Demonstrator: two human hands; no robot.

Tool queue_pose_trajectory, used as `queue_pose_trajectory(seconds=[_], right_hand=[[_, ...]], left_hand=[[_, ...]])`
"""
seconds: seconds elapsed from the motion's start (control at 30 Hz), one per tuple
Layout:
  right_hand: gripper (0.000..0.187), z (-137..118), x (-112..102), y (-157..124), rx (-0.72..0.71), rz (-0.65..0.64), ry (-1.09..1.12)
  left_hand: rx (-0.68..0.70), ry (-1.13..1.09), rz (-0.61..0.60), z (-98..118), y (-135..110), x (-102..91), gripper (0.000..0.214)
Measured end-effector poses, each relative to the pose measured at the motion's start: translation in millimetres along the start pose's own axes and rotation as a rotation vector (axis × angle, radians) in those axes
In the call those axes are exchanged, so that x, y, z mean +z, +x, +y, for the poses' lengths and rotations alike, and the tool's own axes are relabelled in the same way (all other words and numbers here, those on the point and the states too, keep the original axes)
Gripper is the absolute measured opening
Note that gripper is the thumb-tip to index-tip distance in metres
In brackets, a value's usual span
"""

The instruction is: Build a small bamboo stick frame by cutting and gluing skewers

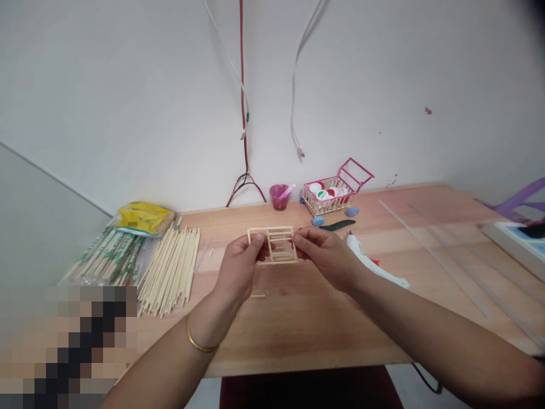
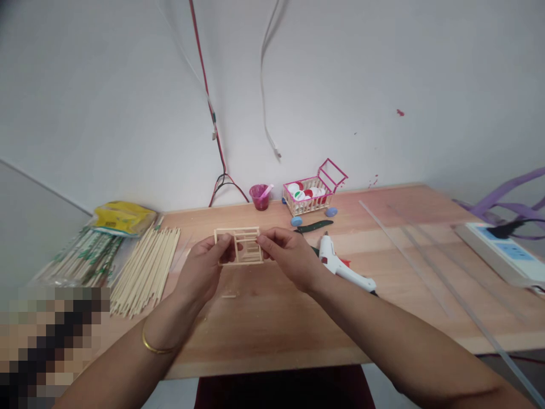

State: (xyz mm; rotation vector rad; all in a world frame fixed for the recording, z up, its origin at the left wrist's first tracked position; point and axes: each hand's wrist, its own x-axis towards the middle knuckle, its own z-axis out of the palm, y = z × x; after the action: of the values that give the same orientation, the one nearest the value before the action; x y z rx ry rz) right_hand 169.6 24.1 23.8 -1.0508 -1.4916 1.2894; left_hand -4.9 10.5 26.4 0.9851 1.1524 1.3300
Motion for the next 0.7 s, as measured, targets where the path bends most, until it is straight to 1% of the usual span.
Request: queue_pose_trajectory(seconds=[0.13,0.17,0.27,0.33,0.5,0.7], right_hand=[[0.032,2.9,-1.4,0.7,-0.002,0.006,0.0],[0.032,3.7,-1.7,1.0,-0.003,0.009,0.002],[0.03,5.0,-2.1,1.5,-0.009,0.008,-0.002],[0.029,4.7,-1.8,1.6,-0.02,0.006,-0.007],[0.03,2.2,-1.3,1.7,-0.022,-0.013,-0.002],[0.028,1.8,-2.0,2.9,0.011,-0.013,0.034]], left_hand=[[-0.001,0.002,-0.012,-0.3,0.0,-0.1,0.043],[0.005,0.019,-0.016,-0.2,-0.3,-0.4,0.042],[0.019,0.084,-0.013,0.0,-1.0,-1.4,0.027],[0.025,0.107,-0.007,0.0,-1.2,-1.7,0.02],[0.036,0.111,-0.024,0.0,-1.3,-1.6,0.019],[0.008,0.11,-0.023,0.6,-2.2,-1.3,0.018]])
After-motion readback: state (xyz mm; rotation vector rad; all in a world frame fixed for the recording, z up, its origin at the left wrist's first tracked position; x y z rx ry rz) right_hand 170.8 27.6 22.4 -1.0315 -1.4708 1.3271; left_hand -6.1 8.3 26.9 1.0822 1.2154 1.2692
